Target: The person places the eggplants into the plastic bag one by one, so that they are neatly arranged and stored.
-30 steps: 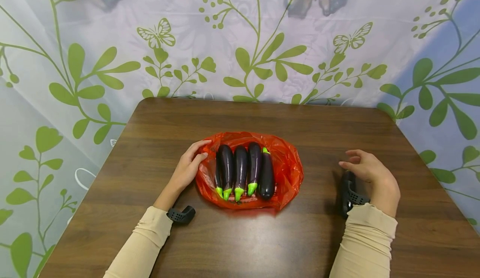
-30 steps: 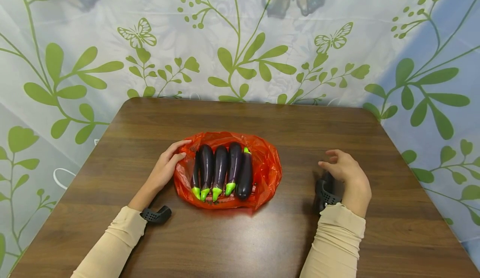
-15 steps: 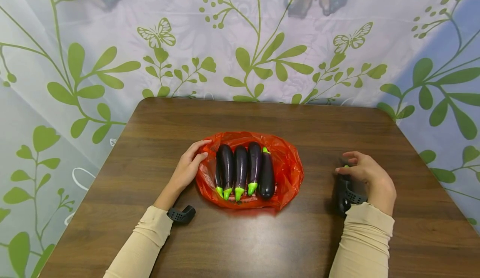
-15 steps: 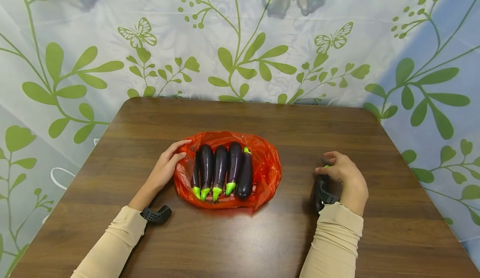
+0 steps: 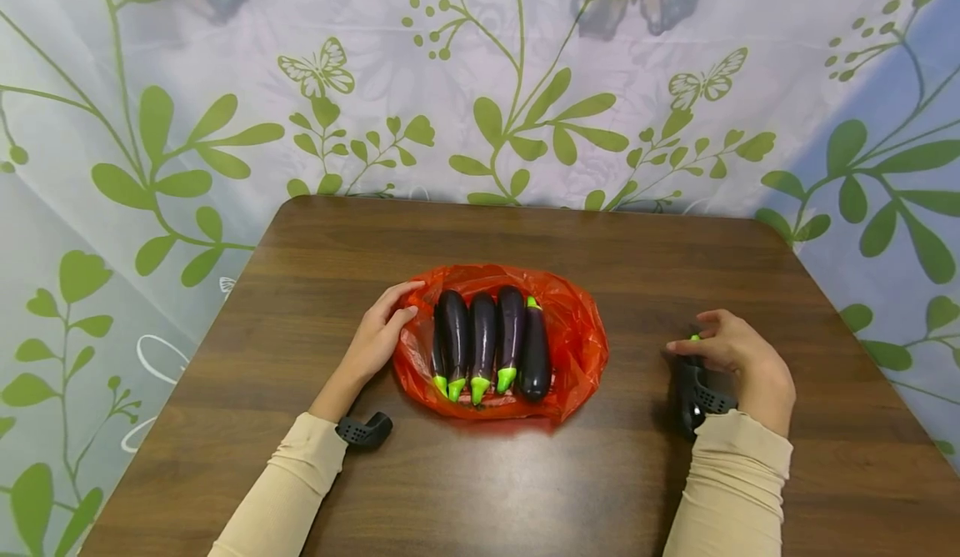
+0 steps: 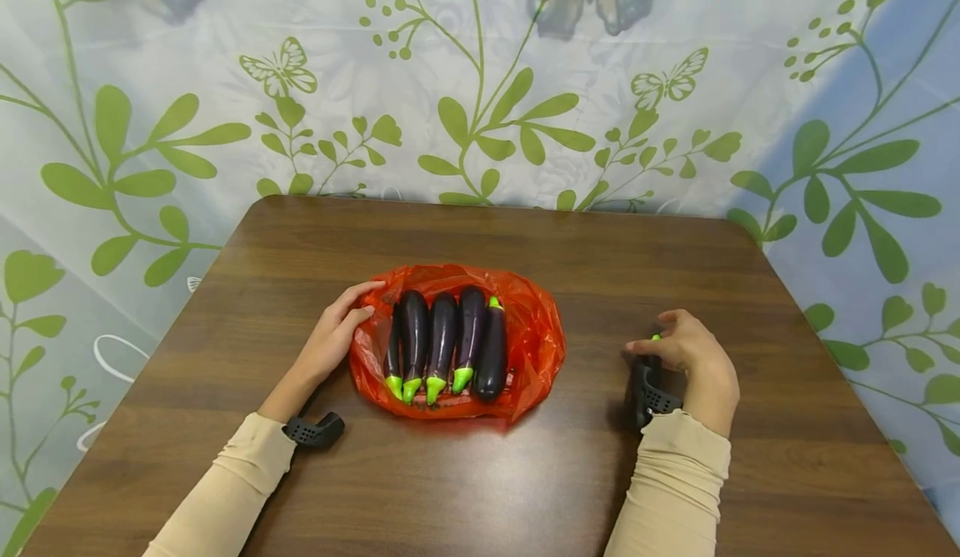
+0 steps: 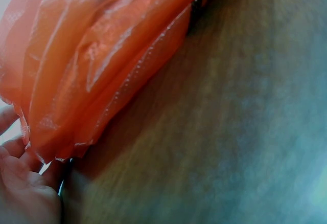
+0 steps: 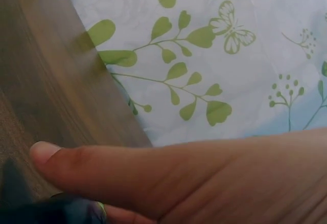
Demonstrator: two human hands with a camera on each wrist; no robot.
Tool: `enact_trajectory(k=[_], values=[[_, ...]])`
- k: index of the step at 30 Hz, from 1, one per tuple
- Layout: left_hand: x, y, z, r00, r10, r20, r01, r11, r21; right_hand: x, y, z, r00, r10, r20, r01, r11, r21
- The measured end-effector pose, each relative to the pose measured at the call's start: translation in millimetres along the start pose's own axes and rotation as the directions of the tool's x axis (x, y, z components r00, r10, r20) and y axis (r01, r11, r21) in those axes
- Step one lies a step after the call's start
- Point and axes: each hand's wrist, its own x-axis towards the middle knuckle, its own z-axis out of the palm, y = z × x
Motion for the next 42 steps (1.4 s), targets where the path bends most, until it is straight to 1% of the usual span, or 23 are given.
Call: enact_trajectory(k=[6,9,13,16,18,23,26,29,32,35,42], values=[[1.0,1.2,1.7,1.000,0.015,-0.005,-0.015,1.000,-0.002,3.1,0.6,0.9,1.000,-0.021,-0.012,0.021,0.999,-0.046],[2.6,1.3,2.2,1.000,0.019,0.000,-0.019,1.000,0.002,3.8,-0.3,1.9,0.997,-0.058,-0.043,0.051,0.988,-0.147],[3.4,0.7,2.6,1.000,0.024,0.002,-0.024,1.000,0.002,4.0,-2.7,4.3,0.992,-0.099,-0.073,0.077,0.964,-0.255],[2.9,1.2,3.3,1.000,0.021,0.002,-0.021,1.000,-0.005,4.7,-3.7,7.2,0.991,-0.113,-0.069,0.090,0.958,-0.271],[2.5,1.0,3.9,1.000,0.020,0.004,-0.020,1.000,-0.007,5.5,-3.0,9.2,0.988,-0.131,-0.083,0.103,0.955,-0.276],[2.1,0.1,3.3,1.000,0.022,0.005,-0.022,1.000,0.009,6.3,-0.8,15.5,0.968,-0.211,-0.133,0.171,0.950,-0.261],[2.3,-0.7,2.5,1.000,0.028,0.008,-0.028,0.999,0.015,4.5,1.0,18.9,0.960,-0.240,-0.144,0.199,0.947,-0.253],[2.2,-1.1,2.6,0.999,0.036,0.005,-0.036,0.999,0.019,1.2,2.9,21.4,0.962,-0.230,-0.145,0.188,0.948,-0.256],[2.1,-1.6,3.4,0.999,0.040,-0.001,-0.040,0.999,0.024,-2.6,4.9,23.4,0.975,-0.180,-0.134,0.142,0.958,-0.249],[2.9,-2.2,4.1,1.000,0.027,-0.003,-0.027,0.999,0.024,-7.2,6.8,25.2,0.985,-0.132,-0.110,0.102,0.965,-0.242],[2.2,-5.1,2.0,0.999,0.048,-0.003,-0.048,0.999,0.018,-17.3,7.1,24.7,0.991,-0.118,-0.062,0.098,0.963,-0.251]])
